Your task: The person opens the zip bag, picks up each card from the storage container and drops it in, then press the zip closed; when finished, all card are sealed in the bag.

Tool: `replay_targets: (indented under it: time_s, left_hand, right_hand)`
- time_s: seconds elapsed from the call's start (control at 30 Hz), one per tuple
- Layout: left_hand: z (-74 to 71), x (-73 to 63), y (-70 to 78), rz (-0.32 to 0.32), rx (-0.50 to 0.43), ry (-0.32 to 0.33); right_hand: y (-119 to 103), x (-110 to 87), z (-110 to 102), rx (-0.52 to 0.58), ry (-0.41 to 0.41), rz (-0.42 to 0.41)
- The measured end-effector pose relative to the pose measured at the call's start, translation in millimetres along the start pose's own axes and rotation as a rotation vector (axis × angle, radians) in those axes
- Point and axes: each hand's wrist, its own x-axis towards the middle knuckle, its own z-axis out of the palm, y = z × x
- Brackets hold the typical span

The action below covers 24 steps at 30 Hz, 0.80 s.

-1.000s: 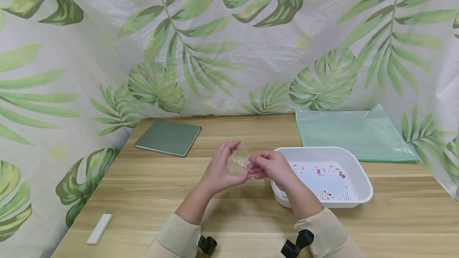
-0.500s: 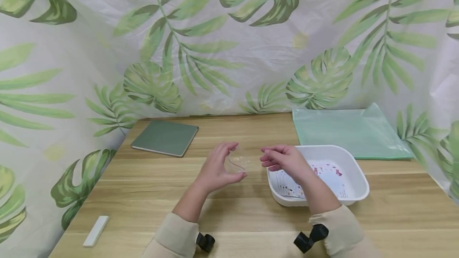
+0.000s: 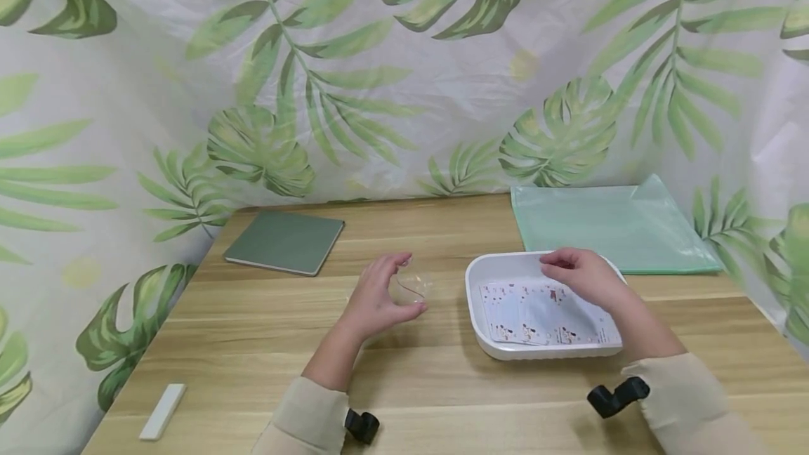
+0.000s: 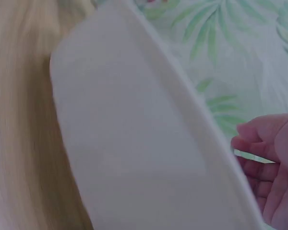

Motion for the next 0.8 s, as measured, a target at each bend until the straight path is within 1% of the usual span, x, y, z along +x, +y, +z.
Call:
replay_targets:
  time_s: [0.07,0.13,0.27,0.37,0.6,0.8]
  left_hand:
    - [-0.3,-0.1,-0.1,-0.001,-0.005,-0.002]
    - [-0.2,-0.3,-0.3,-0.003,-0.013,-0.01]
    - [0.4,-1.0,0.5,-0.002,-0.018,-0.026]
    - [0.9,-1.1,1.2,0.0,-0.017,-0.028]
    - [0.2,-0.7,1.9,0.008,-0.012,-0.028]
    - [-1.9,-1.1,2.9,0.004,-0.018,-0.025]
  right_hand:
    - [8,2.5,-4,-0.093,-0.025,0.021]
    - [17,4.8,-5,-0.163,-0.057,0.029]
    - [30,6.3,-4,-0.288,-0.094,0.005]
    - [36,5.9,-3,-0.348,-0.107,-0.022]
    - [38,7.0,-1,-0.376,-0.104,-0.04]
    - [34,8.1,-2,-0.383,-0.055,-0.049]
